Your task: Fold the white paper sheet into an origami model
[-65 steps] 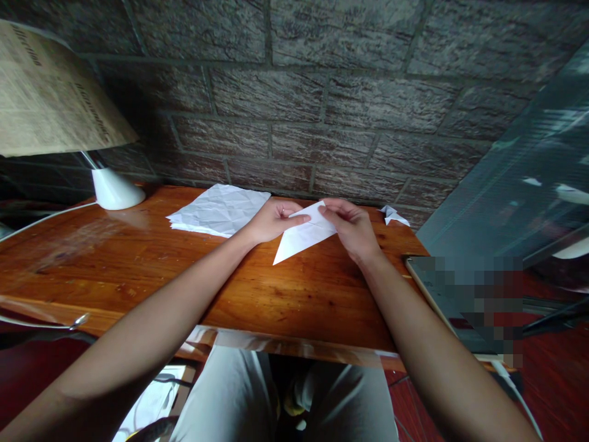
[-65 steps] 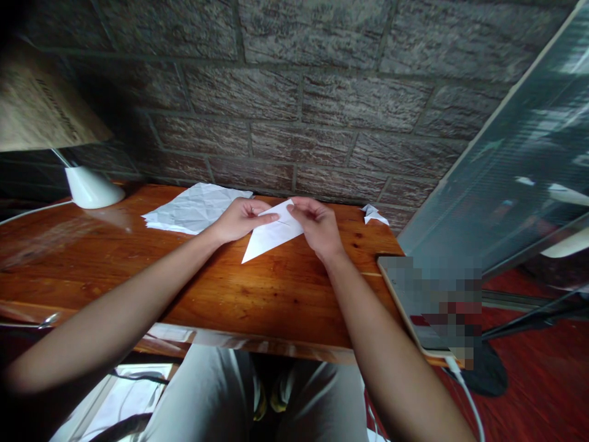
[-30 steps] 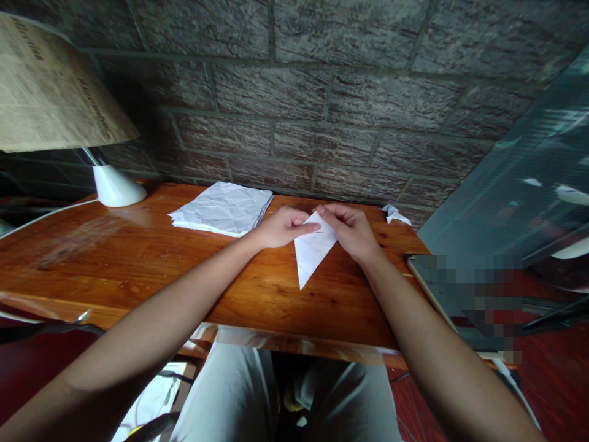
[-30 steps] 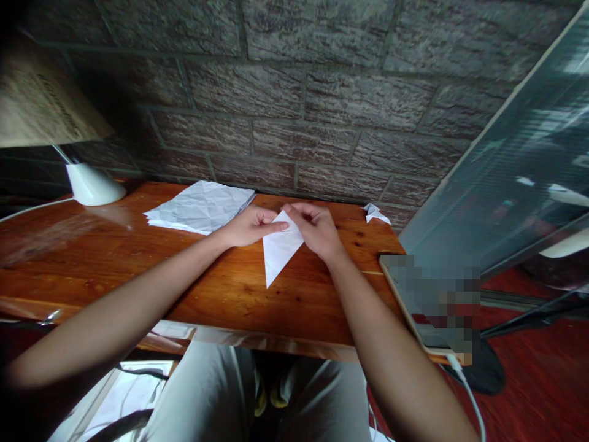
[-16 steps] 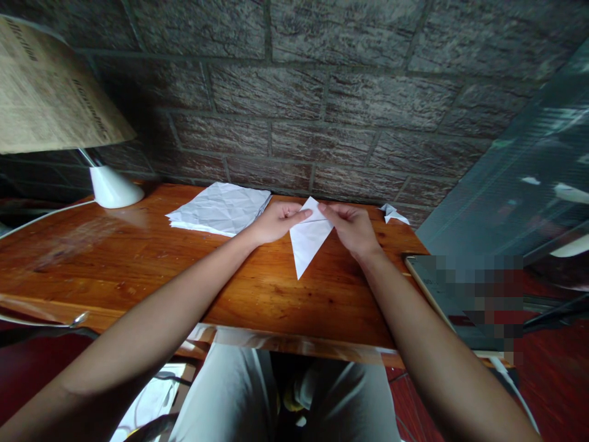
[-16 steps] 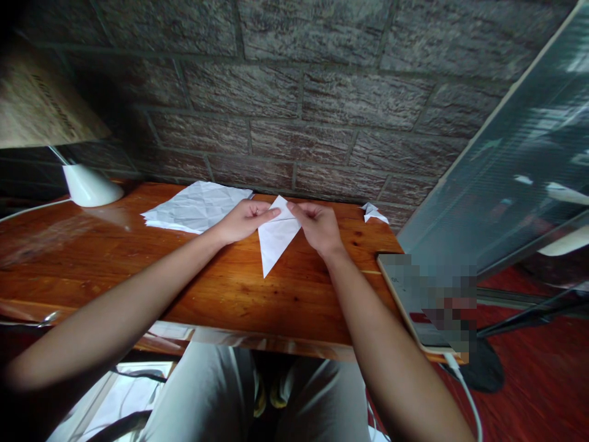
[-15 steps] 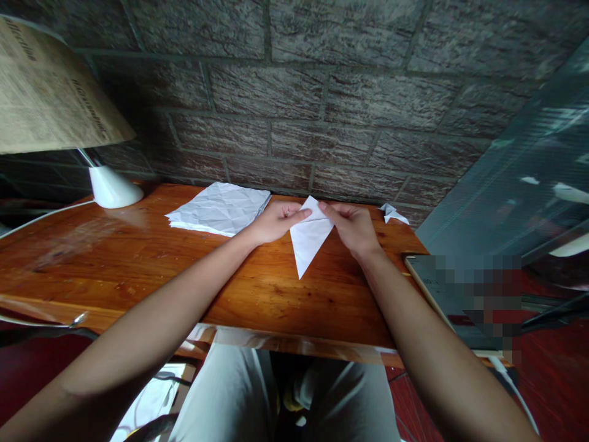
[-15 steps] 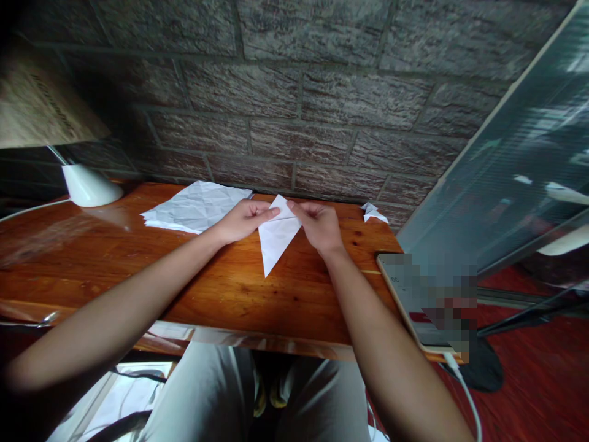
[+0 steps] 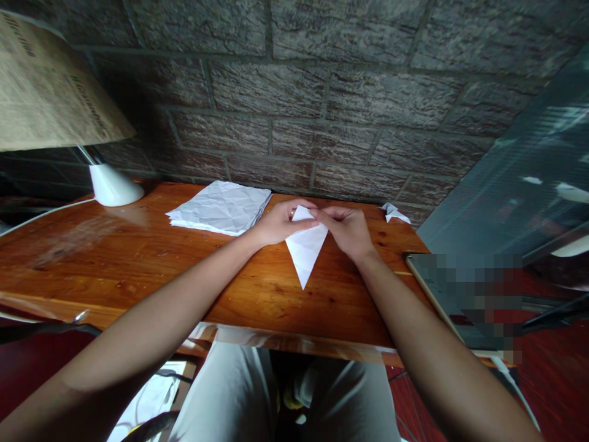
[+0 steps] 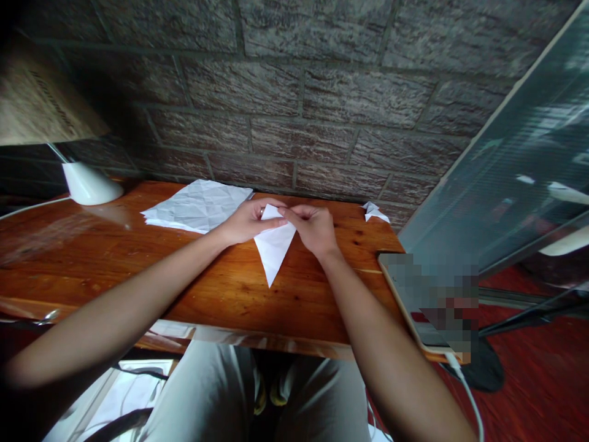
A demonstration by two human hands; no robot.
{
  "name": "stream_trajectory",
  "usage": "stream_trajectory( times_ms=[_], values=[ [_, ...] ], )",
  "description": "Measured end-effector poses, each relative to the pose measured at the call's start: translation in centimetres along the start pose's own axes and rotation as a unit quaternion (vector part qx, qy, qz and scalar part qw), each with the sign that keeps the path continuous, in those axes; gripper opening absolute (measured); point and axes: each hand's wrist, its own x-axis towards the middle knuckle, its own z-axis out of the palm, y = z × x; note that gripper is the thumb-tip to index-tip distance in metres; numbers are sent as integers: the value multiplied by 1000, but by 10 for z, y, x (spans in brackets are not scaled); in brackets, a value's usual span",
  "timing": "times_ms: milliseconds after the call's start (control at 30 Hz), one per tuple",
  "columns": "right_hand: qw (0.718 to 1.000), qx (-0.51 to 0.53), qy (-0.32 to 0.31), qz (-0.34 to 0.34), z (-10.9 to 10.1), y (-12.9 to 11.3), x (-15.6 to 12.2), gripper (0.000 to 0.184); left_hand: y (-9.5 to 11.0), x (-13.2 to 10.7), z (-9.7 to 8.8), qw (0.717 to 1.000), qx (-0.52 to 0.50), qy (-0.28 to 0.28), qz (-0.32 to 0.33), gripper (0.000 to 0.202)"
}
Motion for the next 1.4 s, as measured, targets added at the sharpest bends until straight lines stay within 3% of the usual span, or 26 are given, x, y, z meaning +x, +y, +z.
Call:
stream_trajectory(
  times_ms=[333, 533, 667, 1033, 1400],
  values=[
    [997, 66, -18, 46, -5, 0, 3, 41, 2, 0, -7, 999, 3, 23, -28, 47],
    [998, 56, 1, 34, -5, 4, 4, 37, 6, -1, -7, 997, -23, -19, -65, 45],
    [999, 45, 3, 30, -2, 5, 3, 37, 6, -1, -8, 996, -34, -5, -83, 42],
    [1000, 8, 23, -14, 1, 3, 2, 42, 4, -1, -4, 998, -30, 20, -60, 46],
    [997, 38, -65, 33, 3, 2, -2, 40, 5, 2, -9, 984, -71, 151, -63, 50]
  ],
)
